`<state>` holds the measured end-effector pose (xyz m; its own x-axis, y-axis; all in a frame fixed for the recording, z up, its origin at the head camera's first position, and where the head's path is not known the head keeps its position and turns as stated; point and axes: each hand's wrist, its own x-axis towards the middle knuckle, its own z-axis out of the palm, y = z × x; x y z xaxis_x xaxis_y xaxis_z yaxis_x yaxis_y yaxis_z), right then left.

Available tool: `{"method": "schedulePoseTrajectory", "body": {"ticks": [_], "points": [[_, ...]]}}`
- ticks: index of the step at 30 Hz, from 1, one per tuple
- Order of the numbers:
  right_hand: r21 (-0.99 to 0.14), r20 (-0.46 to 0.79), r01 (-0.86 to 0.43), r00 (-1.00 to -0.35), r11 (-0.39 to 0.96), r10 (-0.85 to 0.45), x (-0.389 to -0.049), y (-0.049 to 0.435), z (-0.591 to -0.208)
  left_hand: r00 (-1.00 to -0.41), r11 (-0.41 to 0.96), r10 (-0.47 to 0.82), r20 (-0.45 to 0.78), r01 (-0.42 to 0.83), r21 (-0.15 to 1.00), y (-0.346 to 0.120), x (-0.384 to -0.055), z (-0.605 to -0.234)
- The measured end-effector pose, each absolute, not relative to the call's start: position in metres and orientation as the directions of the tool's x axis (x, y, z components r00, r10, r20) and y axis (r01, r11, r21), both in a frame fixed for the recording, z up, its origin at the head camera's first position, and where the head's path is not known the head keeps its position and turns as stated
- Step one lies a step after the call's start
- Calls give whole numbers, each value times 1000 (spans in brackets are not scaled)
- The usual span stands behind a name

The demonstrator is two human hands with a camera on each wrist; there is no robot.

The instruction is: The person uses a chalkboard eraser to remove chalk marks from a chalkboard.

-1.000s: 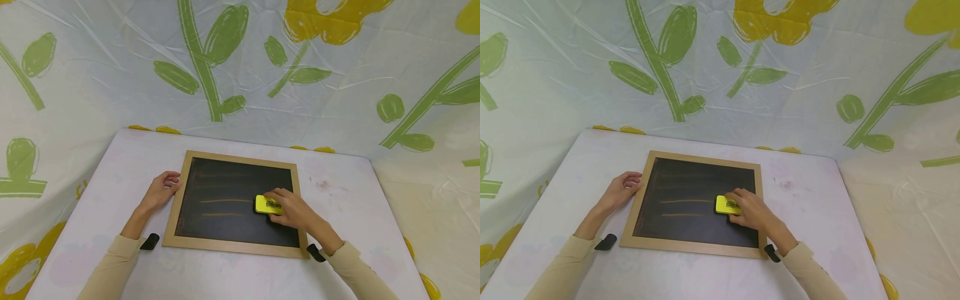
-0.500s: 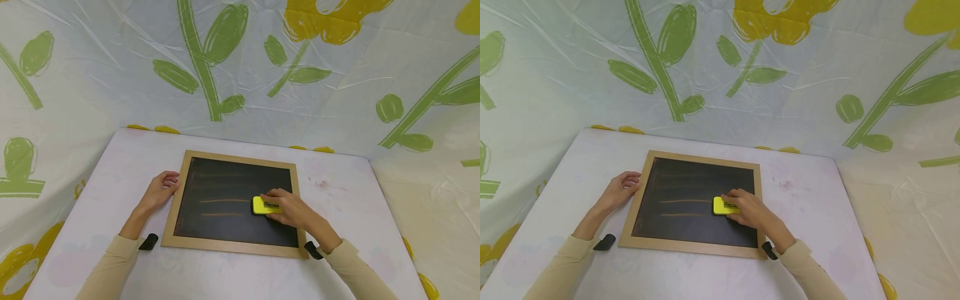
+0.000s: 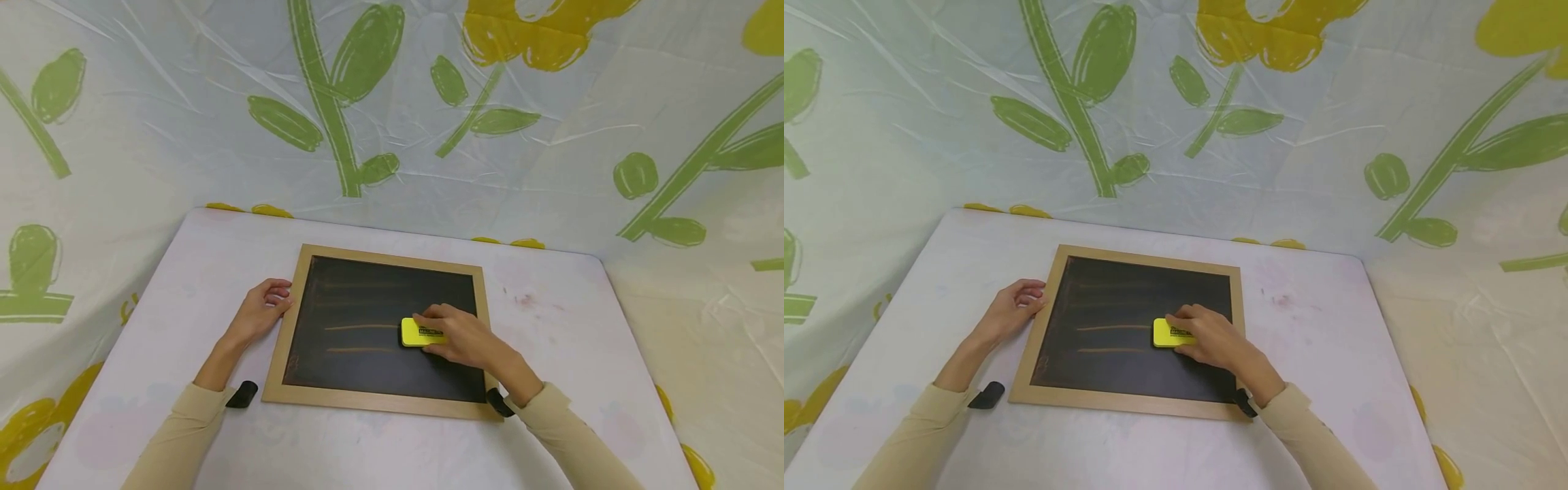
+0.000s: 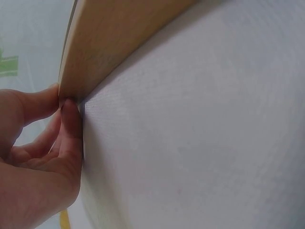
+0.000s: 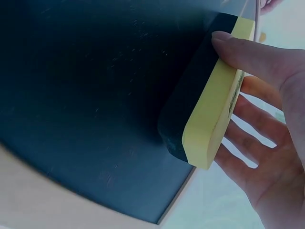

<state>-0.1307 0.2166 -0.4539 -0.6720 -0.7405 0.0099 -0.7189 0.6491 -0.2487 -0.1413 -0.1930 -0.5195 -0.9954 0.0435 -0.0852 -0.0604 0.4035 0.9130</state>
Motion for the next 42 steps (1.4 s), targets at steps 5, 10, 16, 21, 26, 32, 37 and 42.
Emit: {"method": "schedulePoseTrajectory", "body": {"ticks": [5,10,16,21,26,32,37,42], "points": [[-255,-3,-715,-673,651,-740,-133,207,-451,-995,405,47,-85,-59,912,-193,-143,-519],[-247,-23,-718,-666,650,-745,-135,196,-448,-994,408,47,-95,-67,910,-194,-144,-518],[-242,-26,-728,-656,641,-755,-139,185,-451,-994,411,51,-100,-71,909,-194,-144,-518],[-230,-24,-739,-646,633,-763,-143,175,-452,-993,409,54,-101,-70,910,-194,-145,-518],[-221,-35,-743,-641,632,-766,-145,166,-452,-993,409,54,-103,-72,910,-194,-145,-517],[-209,-49,-754,-628,623,-777,-148,152,-451,-993,417,51,-110,-79,905,-194,-145,-517],[-199,-49,-767,-614,610,-788,-150,140,-451,-992,418,47,-116,-86,904,-194,-146,-517],[-182,-50,-782,-598,596,-800,-151,126,-452,-993,421,45,-110,-81,904,-194,-147,-518]]}}
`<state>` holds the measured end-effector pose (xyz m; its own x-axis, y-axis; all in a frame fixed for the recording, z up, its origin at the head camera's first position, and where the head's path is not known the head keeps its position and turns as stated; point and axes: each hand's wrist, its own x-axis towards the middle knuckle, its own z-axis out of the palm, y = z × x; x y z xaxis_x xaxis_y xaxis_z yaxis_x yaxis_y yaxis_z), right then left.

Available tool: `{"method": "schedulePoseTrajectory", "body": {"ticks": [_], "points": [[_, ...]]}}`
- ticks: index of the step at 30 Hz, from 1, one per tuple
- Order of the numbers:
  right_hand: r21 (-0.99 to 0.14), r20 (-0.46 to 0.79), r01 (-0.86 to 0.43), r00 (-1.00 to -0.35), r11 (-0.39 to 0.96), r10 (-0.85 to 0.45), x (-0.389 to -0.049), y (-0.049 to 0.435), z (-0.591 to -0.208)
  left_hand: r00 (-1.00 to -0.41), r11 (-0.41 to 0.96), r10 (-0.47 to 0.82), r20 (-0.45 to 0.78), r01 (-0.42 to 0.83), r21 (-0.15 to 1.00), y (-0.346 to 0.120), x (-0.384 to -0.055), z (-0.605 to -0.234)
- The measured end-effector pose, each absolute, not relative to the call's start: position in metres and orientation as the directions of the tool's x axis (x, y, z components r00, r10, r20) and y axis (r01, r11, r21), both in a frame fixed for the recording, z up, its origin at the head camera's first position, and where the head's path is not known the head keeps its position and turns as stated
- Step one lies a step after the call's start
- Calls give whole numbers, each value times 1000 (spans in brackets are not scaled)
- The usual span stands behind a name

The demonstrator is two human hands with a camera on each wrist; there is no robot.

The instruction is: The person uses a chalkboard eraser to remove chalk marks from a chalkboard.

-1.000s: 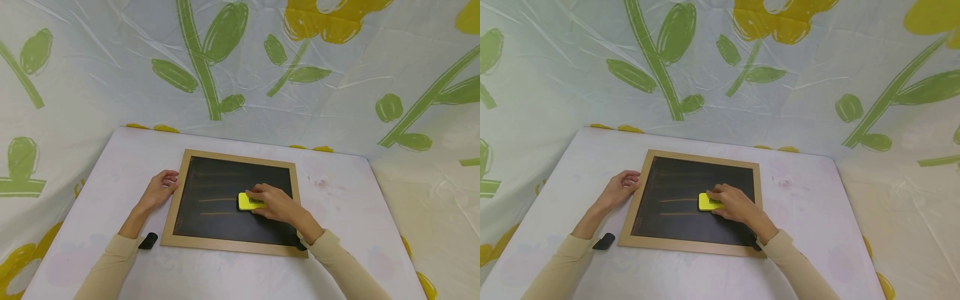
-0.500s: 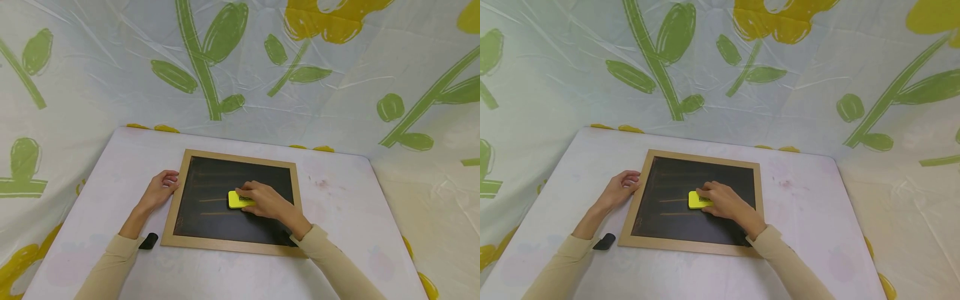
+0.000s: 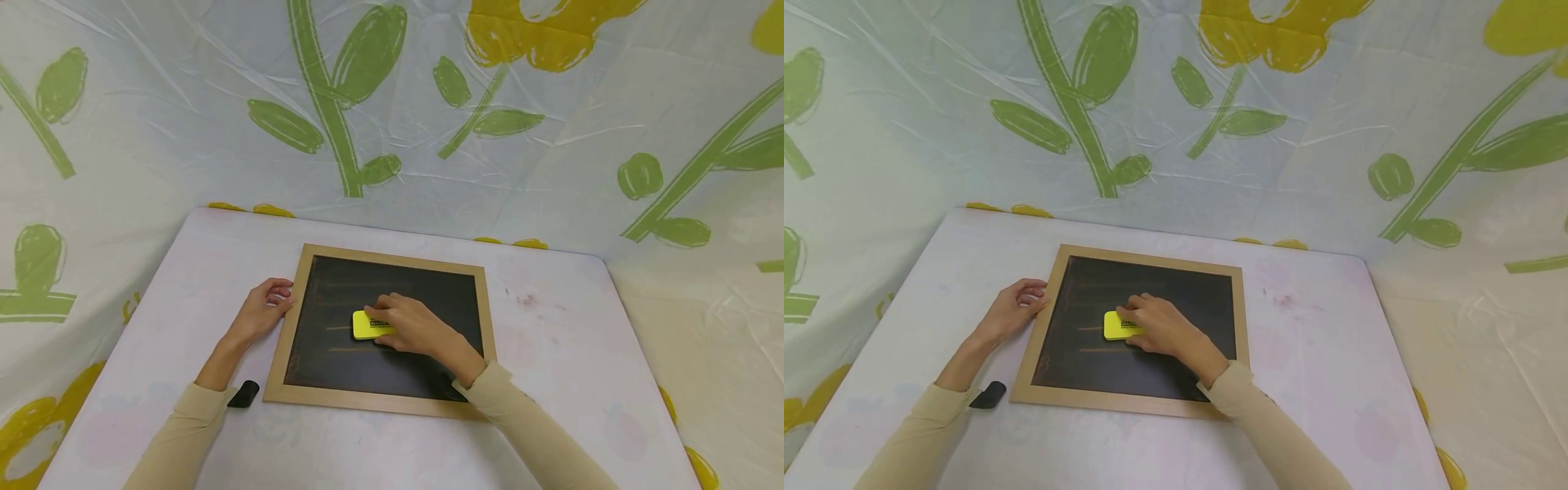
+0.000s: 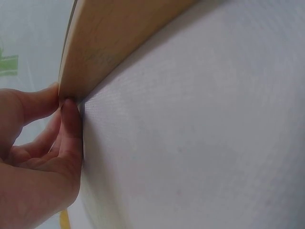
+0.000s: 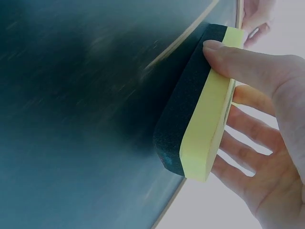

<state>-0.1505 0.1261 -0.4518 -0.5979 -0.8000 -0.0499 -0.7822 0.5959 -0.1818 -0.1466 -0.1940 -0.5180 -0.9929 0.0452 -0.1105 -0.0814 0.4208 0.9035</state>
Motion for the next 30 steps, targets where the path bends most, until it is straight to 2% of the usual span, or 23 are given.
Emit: {"method": "schedulePoseTrajectory", "body": {"ticks": [18,30], "points": [[-131,-69,-819,-554,558,-830,-152,75,-454,-994,446,42,-102,-73,892,-192,-143,-518],[-123,-85,-815,-560,567,-824,-150,63,-453,-992,456,24,-125,-101,884,-193,-142,-521]]}}
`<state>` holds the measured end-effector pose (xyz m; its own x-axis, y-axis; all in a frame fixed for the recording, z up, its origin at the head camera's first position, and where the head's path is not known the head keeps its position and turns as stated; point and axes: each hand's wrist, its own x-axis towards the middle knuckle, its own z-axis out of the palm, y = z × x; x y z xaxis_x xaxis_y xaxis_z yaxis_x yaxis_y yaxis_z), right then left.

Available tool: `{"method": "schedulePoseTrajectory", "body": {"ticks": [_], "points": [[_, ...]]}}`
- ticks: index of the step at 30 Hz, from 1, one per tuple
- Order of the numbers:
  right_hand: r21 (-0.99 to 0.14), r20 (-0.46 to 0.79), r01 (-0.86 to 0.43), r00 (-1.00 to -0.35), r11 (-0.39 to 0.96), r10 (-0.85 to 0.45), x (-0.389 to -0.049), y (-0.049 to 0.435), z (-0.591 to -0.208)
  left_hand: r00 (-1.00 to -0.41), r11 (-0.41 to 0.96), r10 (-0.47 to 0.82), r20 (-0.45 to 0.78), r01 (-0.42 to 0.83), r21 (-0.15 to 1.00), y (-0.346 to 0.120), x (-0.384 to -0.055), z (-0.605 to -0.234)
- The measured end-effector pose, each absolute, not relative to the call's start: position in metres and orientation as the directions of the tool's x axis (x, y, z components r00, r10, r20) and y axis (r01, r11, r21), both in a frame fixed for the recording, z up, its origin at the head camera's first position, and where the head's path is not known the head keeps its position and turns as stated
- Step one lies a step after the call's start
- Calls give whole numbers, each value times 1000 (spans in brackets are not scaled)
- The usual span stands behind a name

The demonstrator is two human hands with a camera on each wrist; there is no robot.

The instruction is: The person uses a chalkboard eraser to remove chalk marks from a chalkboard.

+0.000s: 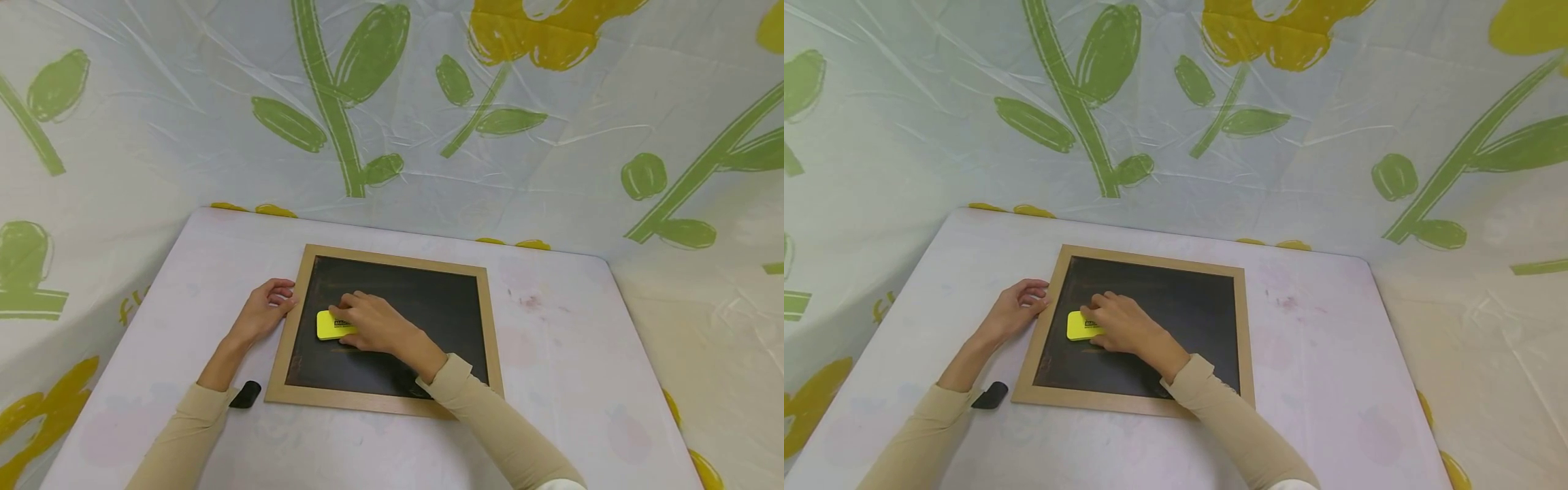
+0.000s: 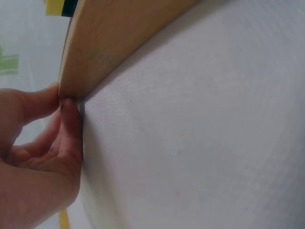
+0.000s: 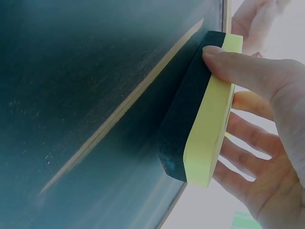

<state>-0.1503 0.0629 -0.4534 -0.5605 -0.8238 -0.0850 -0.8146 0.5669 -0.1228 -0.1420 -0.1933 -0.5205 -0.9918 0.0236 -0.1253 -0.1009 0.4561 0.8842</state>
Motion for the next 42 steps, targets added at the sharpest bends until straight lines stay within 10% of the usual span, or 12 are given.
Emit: {"method": "schedulePoseTrajectory", "body": {"ticks": [42], "points": [[-131,-45,-715,-688,687,-725,-139,177,-446,-993,411,46,-109,-81,908,-195,-142,-518]]}}
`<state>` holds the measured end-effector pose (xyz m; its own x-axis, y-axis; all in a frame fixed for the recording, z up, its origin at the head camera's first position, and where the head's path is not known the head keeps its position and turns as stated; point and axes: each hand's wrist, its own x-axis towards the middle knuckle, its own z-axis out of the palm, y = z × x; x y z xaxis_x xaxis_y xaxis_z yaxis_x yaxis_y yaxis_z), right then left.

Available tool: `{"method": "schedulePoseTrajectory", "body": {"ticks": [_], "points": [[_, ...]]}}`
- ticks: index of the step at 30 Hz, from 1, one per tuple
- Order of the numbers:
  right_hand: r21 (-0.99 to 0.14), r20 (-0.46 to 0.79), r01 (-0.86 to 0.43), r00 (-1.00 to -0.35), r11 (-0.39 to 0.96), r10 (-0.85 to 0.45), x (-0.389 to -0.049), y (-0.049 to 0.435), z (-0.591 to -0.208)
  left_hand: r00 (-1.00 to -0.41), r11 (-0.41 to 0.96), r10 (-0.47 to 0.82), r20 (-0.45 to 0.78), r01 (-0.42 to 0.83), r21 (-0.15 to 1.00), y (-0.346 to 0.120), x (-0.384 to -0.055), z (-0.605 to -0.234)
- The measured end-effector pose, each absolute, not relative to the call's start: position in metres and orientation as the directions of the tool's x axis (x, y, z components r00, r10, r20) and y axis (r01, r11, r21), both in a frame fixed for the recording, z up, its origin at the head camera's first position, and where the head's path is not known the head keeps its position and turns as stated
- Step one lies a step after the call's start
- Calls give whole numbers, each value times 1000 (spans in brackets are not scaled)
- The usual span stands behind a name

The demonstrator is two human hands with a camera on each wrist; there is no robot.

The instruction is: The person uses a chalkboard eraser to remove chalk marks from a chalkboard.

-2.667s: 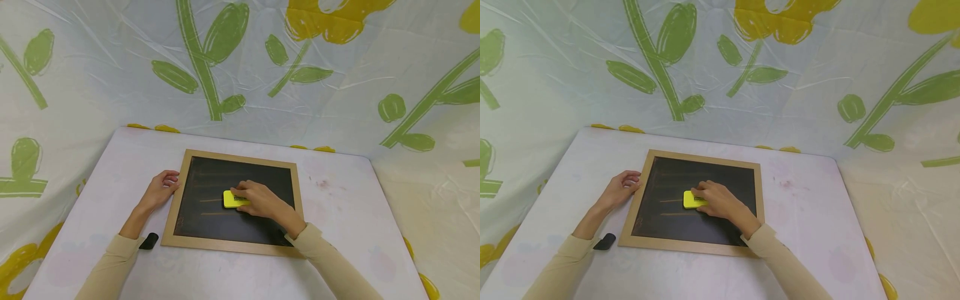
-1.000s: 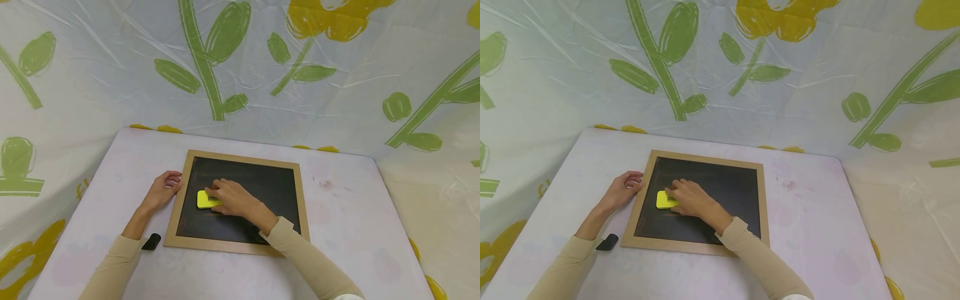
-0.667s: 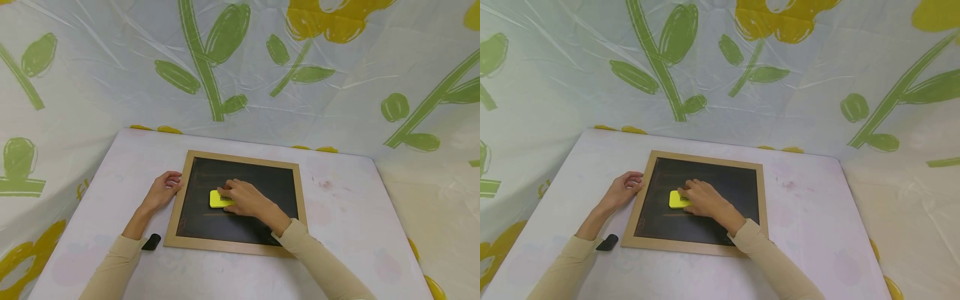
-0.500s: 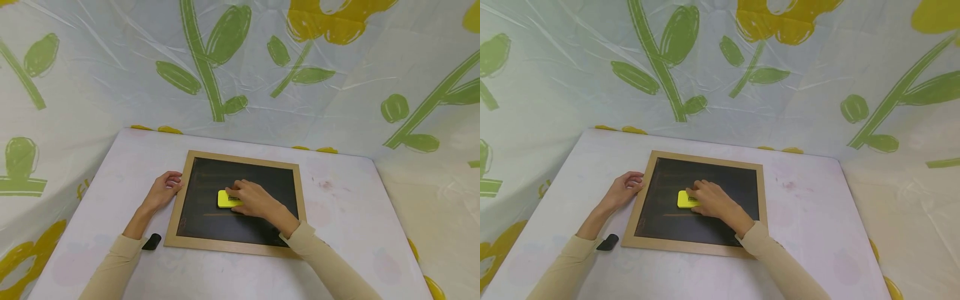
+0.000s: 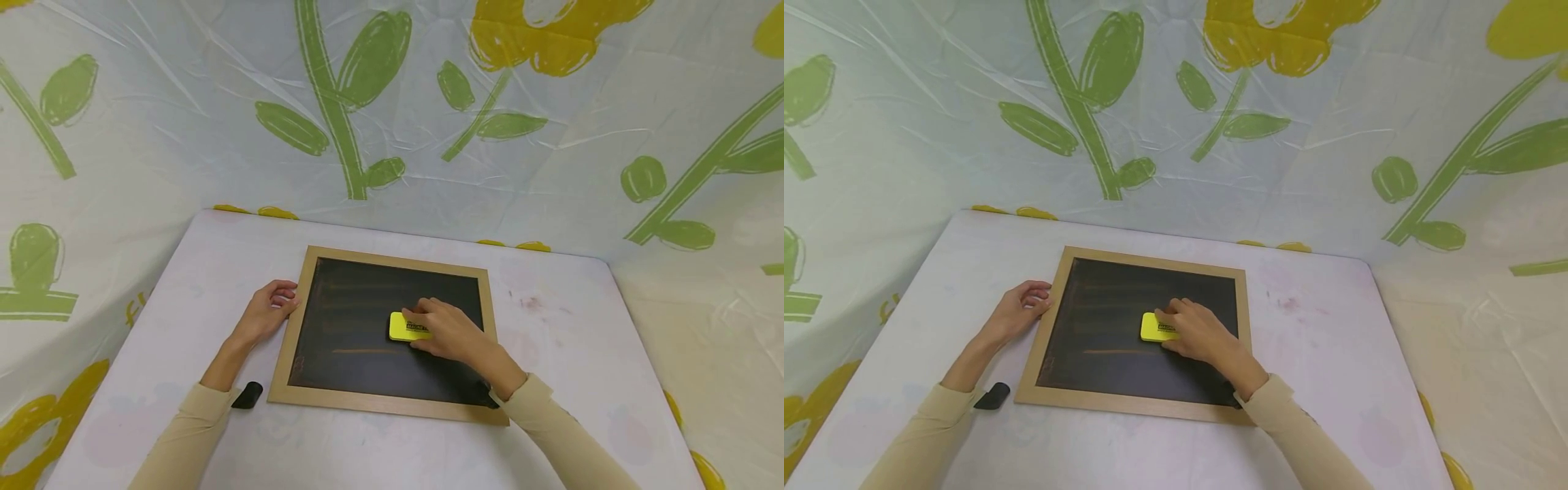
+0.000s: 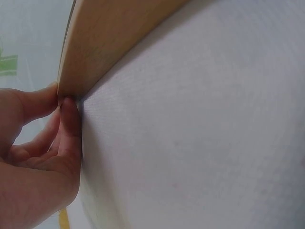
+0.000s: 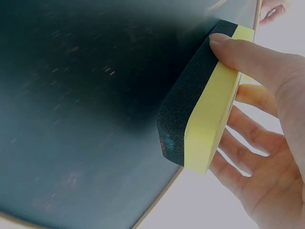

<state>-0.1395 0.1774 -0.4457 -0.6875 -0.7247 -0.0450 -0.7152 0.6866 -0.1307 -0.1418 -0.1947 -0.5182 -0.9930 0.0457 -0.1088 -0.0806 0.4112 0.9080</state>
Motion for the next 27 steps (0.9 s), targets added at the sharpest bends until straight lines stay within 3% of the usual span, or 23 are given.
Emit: {"method": "schedulePoseTrajectory", "body": {"ticks": [12,27], "points": [[-152,-30,-680,-722,717,-691,-134,199,-446,-994,409,53,-96,-66,910,-195,-142,-520],[-167,59,-692,-718,703,-693,-120,204,-448,-995,408,48,-89,-62,911,-195,-141,-519]]}}
